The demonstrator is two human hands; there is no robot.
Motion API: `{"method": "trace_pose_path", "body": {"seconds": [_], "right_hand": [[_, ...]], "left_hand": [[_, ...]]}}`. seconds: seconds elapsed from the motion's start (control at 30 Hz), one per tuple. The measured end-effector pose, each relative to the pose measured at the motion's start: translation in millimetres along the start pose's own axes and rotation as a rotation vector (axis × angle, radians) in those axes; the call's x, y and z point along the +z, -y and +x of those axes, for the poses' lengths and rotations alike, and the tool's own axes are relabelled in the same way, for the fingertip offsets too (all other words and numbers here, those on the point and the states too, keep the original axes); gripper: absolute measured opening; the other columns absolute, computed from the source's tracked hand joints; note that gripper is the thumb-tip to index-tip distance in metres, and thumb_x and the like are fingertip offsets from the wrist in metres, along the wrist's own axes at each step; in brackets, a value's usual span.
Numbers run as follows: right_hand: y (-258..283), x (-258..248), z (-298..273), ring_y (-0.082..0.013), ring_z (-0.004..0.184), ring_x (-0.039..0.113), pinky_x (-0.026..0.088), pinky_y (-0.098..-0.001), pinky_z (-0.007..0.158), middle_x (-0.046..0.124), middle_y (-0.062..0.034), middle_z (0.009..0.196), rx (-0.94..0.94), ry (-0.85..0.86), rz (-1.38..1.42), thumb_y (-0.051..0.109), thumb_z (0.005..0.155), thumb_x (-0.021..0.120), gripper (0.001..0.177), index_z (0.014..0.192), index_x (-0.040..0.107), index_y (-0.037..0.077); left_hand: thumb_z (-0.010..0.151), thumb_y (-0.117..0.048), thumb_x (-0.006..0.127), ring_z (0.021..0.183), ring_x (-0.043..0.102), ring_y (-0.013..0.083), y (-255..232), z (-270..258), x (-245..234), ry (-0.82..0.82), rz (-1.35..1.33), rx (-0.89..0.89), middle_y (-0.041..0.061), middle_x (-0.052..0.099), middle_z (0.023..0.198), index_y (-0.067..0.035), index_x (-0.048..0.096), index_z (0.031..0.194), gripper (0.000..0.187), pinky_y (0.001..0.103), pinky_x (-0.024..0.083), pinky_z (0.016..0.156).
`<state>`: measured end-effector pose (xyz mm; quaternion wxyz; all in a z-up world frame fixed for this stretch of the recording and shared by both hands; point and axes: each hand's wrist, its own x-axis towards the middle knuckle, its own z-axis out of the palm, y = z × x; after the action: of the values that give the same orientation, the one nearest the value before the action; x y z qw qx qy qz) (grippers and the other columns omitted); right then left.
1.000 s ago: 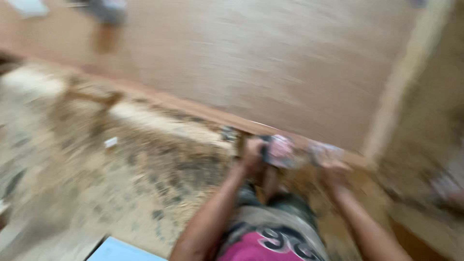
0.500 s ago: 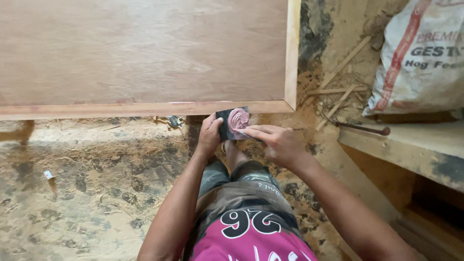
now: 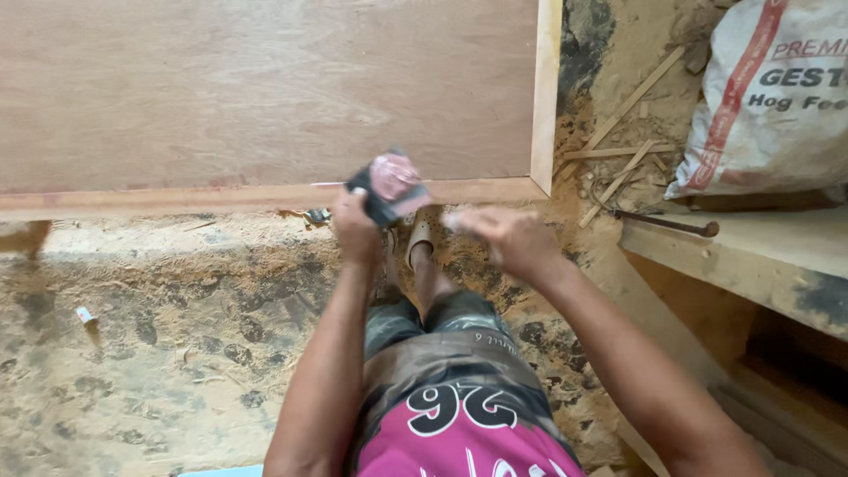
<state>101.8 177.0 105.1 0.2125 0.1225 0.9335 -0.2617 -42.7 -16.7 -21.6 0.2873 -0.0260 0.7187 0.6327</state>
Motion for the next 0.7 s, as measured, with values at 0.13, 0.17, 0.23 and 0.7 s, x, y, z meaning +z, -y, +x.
{"method": "trace_pose_path", "body": {"seconds": [0.13,0.17,0.23,0.7], "right_hand": [[-23.7,28.0,41.3,-0.0222,0.097,0.074,0.064,-0.0341,0.071,0.074,-0.0093,0.122,-0.107,-0.354,-0.157,0.0,0.092,0.06,0.042,0.128,0.072,0.019],[-23.6,40.9,47.9,-0.0223,0.103,0.074,0.064,-0.034,0.079,0.074,-0.0075,0.122,-0.122,-0.403,-0.244,0.002,0.092,0.059,0.04,0.126,0.071,0.019],[-17.5,63.8,59.0,-0.0224,0.114,0.073,0.063,-0.0339,0.093,0.074,-0.004,0.123,-0.153,-0.499,-0.419,0.006,0.091,0.057,0.036,0.122,0.069,0.02],[-28.5,51.1,45.5,-0.0271,0.108,0.072,0.062,-0.0343,0.079,0.073,-0.0118,0.119,0.0,-0.36,-0.297,0.0,0.093,0.061,0.034,0.124,0.07,0.008]], "left_hand": [[0.106,-0.013,0.036,0.088,0.057,0.0205,-1.3,17.0,-32.1,0.065,-0.231,0.074,0.014,0.056,0.105,0.001,0.06,0.105,0.028,0.033,0.056,0.074],[0.107,-0.013,0.037,0.089,0.057,0.0226,1.8,18.4,-35.8,0.094,-0.403,-0.003,0.016,0.057,0.106,0.003,0.06,0.107,0.028,0.036,0.055,0.075],[0.108,-0.012,0.039,0.1,0.056,0.031,11.7,6.5,-47.2,0.029,0.273,0.315,0.019,0.06,0.115,0.004,0.064,0.111,0.031,0.042,0.052,0.087],[0.101,-0.011,0.042,0.087,0.062,0.0218,20.3,-37.0,-55.1,0.168,-0.017,-0.004,0.013,0.069,0.097,0.004,0.066,0.103,0.029,0.036,0.051,0.085]]}}
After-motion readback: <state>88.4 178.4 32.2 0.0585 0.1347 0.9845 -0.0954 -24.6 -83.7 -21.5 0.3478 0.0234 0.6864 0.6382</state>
